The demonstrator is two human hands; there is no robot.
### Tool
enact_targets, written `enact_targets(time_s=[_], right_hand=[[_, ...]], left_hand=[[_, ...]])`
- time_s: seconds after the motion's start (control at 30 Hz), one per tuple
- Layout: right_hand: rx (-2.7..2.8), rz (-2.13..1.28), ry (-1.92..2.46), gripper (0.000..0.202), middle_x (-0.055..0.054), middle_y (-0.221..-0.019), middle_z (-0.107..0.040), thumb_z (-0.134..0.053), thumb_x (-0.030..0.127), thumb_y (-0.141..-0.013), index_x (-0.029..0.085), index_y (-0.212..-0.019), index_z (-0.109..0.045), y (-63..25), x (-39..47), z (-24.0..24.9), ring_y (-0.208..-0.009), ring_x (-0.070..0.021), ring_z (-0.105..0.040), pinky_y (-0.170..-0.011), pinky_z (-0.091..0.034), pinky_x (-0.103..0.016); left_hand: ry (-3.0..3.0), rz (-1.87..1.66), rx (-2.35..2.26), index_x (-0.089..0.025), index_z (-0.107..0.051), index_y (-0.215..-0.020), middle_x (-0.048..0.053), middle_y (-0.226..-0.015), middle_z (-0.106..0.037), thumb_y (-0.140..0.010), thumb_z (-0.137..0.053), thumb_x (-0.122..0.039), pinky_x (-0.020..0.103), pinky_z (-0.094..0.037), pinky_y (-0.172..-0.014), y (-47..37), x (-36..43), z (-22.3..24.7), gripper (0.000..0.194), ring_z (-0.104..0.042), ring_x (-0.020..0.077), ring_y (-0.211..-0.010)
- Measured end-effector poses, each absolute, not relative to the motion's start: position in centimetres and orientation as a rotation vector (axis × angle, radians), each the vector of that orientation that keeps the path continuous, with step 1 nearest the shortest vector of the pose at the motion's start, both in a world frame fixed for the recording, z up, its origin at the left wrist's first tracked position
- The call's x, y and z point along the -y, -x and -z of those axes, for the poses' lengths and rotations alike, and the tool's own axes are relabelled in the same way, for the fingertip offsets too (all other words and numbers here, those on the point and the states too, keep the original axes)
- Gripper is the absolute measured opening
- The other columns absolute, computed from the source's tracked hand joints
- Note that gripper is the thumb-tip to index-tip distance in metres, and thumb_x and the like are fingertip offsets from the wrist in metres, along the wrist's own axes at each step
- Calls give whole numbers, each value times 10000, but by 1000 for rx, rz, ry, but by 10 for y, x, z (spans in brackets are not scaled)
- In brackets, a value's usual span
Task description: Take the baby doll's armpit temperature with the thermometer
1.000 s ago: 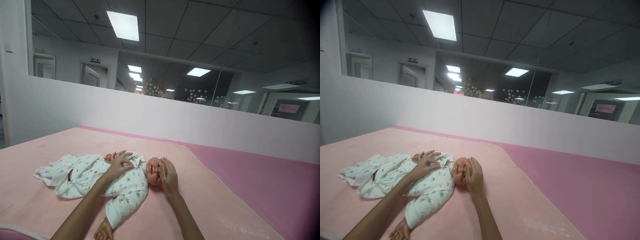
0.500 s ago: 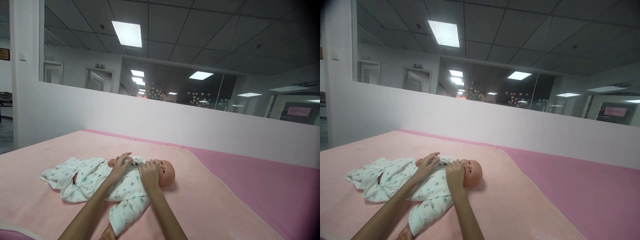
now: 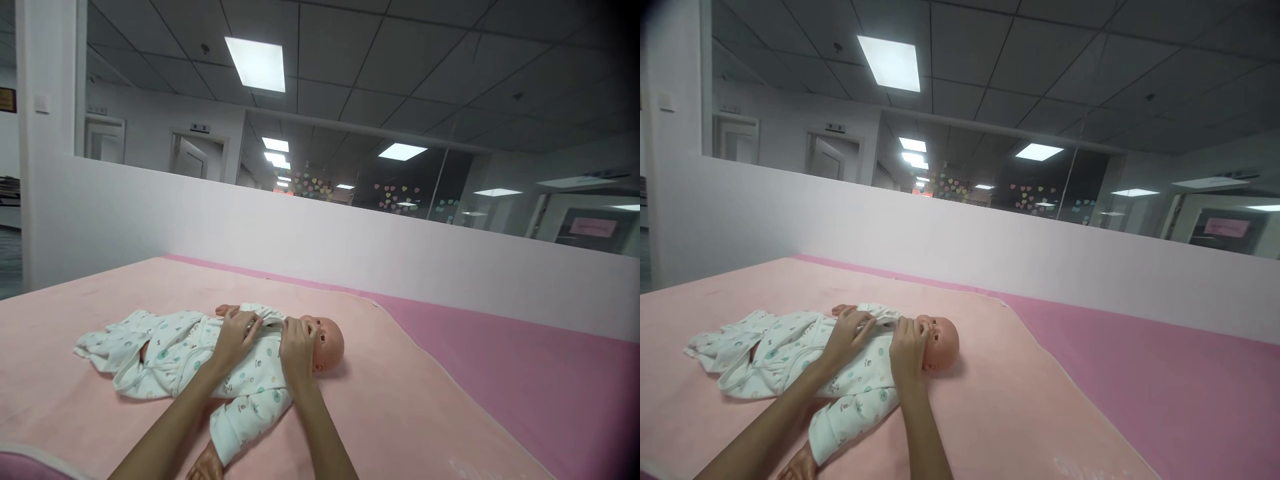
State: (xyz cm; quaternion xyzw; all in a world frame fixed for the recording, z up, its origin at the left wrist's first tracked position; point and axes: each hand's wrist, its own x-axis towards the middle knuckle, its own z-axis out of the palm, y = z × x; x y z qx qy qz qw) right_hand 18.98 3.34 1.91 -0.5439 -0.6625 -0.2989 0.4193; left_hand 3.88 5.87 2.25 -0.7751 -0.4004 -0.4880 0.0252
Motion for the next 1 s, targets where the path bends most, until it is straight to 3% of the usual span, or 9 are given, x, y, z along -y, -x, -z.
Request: enact_targets(time_s=[0.1,0.2,0.3,0.4,0.6,0.83,1.0], right_hand=[[1381,486,1185,277,-70,-745,-569,-264,276,-917,196,-817,-510,-204,-29,-29,-728,-201,-514,-732,-385,-354],[1045,225,1086,273,-78,-795,-576,-273,376,-904,202,-889,-483,-212,-25,-37,-733,-195,-541,-659,-410,-312],[911,78,1006,269,-70,-799,-584,-287,412,-888,208,-907,-461,-206,-22,-40,-743,-189,-562,-665,-429,-304],[906,-19,943,256,-72,-800,-588,-298,409,-878,208,-893,-455,-194,-20,-41,-778,-188,-572,-709,-442,-305],[910,-120,906,266,-80,-834,-583,-308,413,-871,197,-895,-460,-183,-18,-35,-763,-178,-574,-718,-456,-305],[975,-143,916,310,-49,-749,-579,-300,440,-881,190,-903,-482,-182,-23,-22,-698,-168,-572,-725,-451,-311],[892,40,914,301,-93,-854,-593,-307,426,-881,186,-883,-489,-190,-11,-36,-806,-198,-575,-752,-442,-335]], left_hand=[[2379,1386,1156,-198,-587,-735,26,-704,-632,-882,-339,-321,353,-408,-794,-41,-52,-22,313,-560,161,-695],[2364,1306,1100,-205,-611,-690,31,-616,-603,-869,-358,-334,320,-426,-679,-41,-49,-21,336,-548,159,-627],[2292,1363,1004,-212,-643,-877,34,-652,-638,-857,-393,-316,327,-444,-710,-40,-49,-18,272,-572,160,-641],[2191,1481,914,-200,-562,-1114,40,-766,-676,-845,-442,-296,322,-459,-732,-39,-52,-15,309,-599,160,-698],[2094,1577,821,-196,-601,-1023,38,-764,-669,-861,-456,-248,322,-478,-775,-40,-55,-12,224,-611,152,-739],[2006,1707,827,-207,-571,-1071,51,-905,-658,-863,-455,-219,353,-454,-856,-39,-55,-12,239,-591,178,-903],[2167,1600,942,-188,-395,-1275,80,-1090,-595,-894,-388,-273,347,-422,-894,-47,-49,-20,391,-557,182,-979]])
